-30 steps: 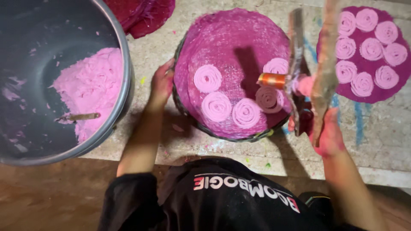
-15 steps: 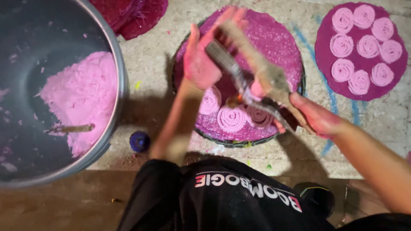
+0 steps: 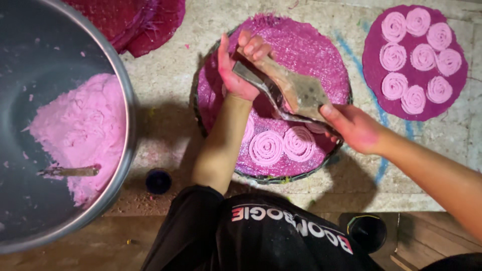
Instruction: The person scoops pink dough from a large metal bowl and uses a wooden-handled tool to press and shape it into spiral patterns on a purple circular mat. The person repeatedly transfers dough and forms multiple spirals, then moves the completed mat aside to continue on a new one.
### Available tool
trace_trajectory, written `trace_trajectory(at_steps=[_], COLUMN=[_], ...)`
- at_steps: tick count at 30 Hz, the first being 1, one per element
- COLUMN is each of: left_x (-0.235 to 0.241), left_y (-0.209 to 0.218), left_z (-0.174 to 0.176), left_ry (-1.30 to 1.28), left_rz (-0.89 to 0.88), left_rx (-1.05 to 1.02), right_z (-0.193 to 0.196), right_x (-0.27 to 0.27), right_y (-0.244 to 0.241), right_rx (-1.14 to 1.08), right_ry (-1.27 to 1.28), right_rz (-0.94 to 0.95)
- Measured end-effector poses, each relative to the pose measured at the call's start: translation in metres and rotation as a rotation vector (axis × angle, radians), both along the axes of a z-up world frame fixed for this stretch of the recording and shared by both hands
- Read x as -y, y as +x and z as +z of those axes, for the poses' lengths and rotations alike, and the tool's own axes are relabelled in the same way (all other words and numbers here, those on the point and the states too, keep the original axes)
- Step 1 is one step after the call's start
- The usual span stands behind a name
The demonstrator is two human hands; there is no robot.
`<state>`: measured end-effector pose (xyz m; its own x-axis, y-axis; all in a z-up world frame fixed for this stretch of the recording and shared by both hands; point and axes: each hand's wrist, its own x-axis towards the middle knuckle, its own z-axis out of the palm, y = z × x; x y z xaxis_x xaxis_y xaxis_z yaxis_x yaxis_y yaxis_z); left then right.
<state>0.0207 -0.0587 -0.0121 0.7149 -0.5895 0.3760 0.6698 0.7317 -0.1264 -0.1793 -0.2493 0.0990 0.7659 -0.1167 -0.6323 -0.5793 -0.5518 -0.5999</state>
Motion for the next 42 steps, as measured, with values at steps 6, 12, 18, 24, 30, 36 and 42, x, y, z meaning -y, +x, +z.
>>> trace_trajectory(at_steps=[6,12,18,24,30,36,42], left_x=[0.006,-0.006,0.012,0.019,-0.012,0.0,0.036], left_y=[0.001,0.017,-0.01,0.011,0.023,-0.013,-0.01], left_z=[0.001,0.012,0.023,0.035,0.038,0.037,0.04], left_ry=[-0.008,0.015,0.019,0.035,0.068,0.097,0.074], left_rz=[0.025,0.067,0.095,0.09,0.092,0.112,0.061], left_rx=[-0.014,0.086,0.008,0.054,0.092,0.022,-0.055], right_z=[0.011,0.014,0.038,0.035,0.02,0.034,0.047], right_x=[0.0,-0.018,0.003,0.002,-0.021,-0.006,0.014], right_y=[0.006,0.006,-0.004,0.008,0.011,-0.016,-0.013], right_rx=[-0.008,0.118,-0.063,0.127,0.149,-0.094,0.029], right_ry=[-0.051,0.02,-0.081,-0.087,0.086,0.065,-0.114], right_rz=[-0.018,0.006,0.013,-0.017,-0.022,-0.086,-0.072])
